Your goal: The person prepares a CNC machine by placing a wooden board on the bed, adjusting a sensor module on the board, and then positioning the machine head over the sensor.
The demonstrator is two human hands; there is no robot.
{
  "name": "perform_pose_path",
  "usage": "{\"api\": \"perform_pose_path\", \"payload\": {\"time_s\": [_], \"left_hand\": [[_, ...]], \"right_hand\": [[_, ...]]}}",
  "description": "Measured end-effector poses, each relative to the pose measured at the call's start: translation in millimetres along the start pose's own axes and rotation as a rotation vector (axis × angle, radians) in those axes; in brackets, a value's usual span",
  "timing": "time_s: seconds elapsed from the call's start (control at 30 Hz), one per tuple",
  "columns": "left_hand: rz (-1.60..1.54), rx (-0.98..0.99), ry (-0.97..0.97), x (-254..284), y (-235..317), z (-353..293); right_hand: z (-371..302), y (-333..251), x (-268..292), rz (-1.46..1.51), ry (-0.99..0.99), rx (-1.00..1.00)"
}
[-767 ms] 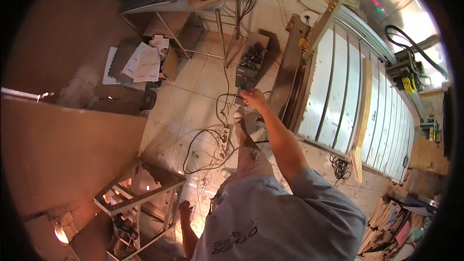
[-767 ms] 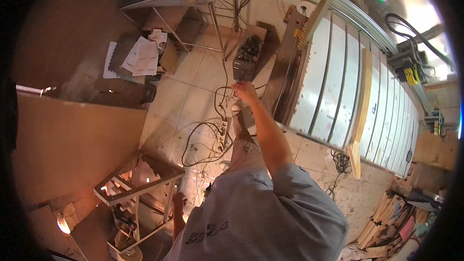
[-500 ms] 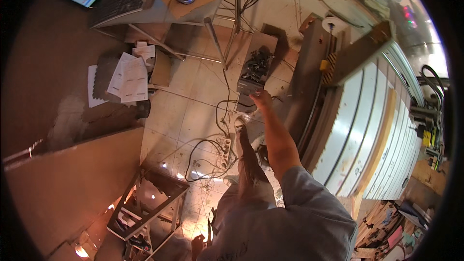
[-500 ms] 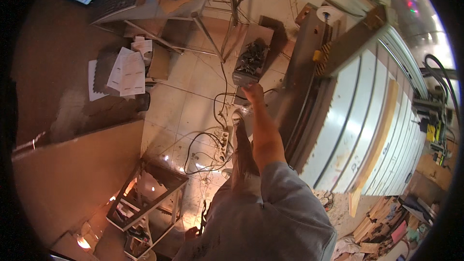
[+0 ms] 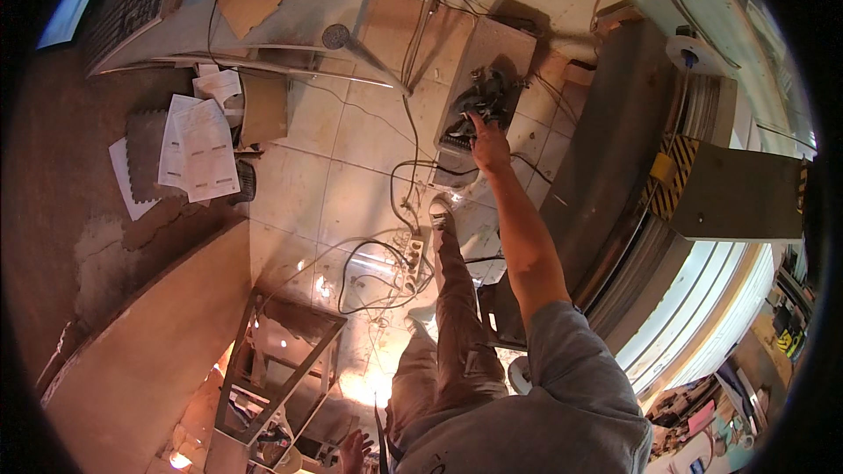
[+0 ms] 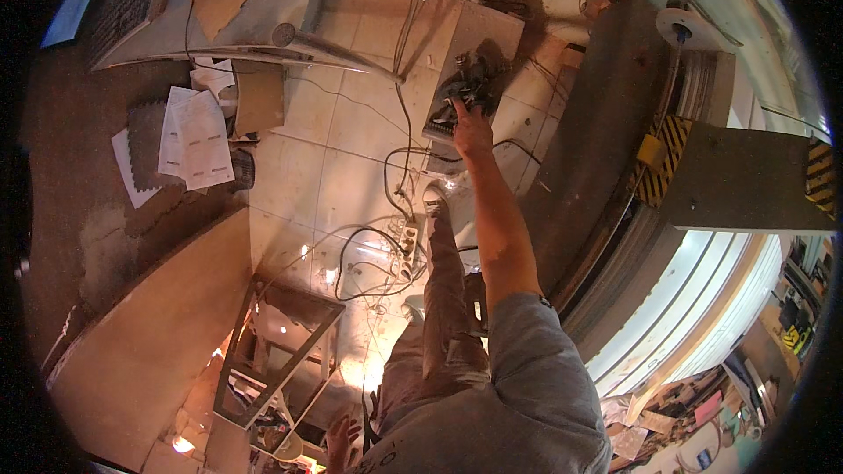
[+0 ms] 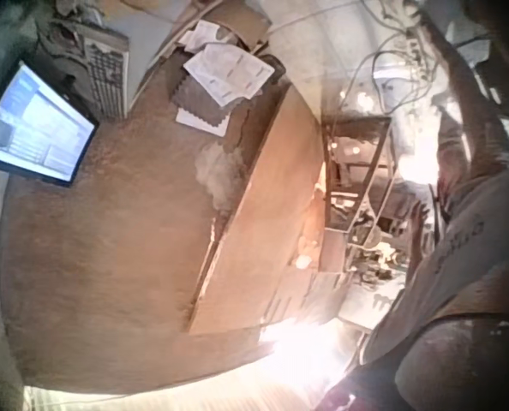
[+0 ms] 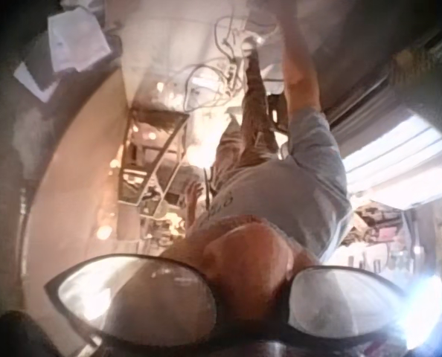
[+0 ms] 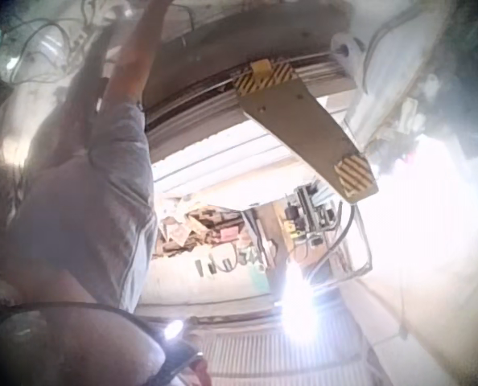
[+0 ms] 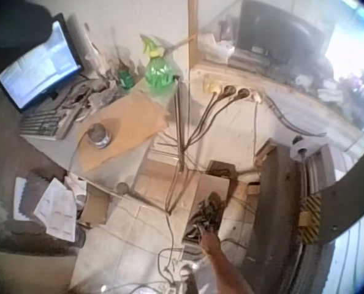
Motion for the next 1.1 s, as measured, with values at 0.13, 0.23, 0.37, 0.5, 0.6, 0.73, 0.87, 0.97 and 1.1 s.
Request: {"api": "perform_pose_path", "payload": {"time_s": [0.13, 0.23, 0.37, 0.5, 0.6, 0.73, 0.87, 0.97, 1.1], "left_hand": [[0.024, -0.024, 0.010, 4.4, 9.6, -0.3], [-0.003, -0.051, -0.030, 10.0, 0.3, 2.2], [0.050, -0.041, -0.037, 18.3, -3.8, 19.1], [0.076, -0.038, -0.045, 7.9, 3.6, 20.4], [0.047, -0.045, -0.044, 12.5, -1.2, 17.3], [0.077, -0.013, 0.002, -1.6, 13.0, -3.1], [0.007, -0.043, -0.027, 11.8, -4.2, 8.4], [0.058, -0.026, -0.027, 6.7, -0.6, 8.4], [0.050, -0.046, -0.019, -4.4, 16.2, 1.2]], "right_hand": [[-10.7, 20.7, 13.5, 0.223, 0.260, 0.117], [-26.9, 58.2, 17.6, 0.599, 0.377, -0.117], [-24.7, 85.1, 4.3, 0.771, 0.221, -0.254], [-19.8, 50.3, 17.1, 0.486, 0.263, -0.038], [-10.0, 48.5, 14.8, 0.366, 0.406, 0.007], [-3.9, 26.5, 16.2, 0.081, 0.537, -0.019], [4.9, 3.6, 37.8, 0.011, 0.294, -0.061], [24.0, -3.4, 28.9, -0.047, 0.020, -0.219], [35.6, -1.2, 23.9, -0.072, 0.044, -0.237]]}}
Point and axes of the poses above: each hand's wrist, its own z-axis towards the middle knuckle, its own x-axis out of the back of the hand, y = z × x, the point moved 10 cm from there along z, towards the middle knuckle, and after that the axes turned 11 degrees about -y, right-handed, at the moved point
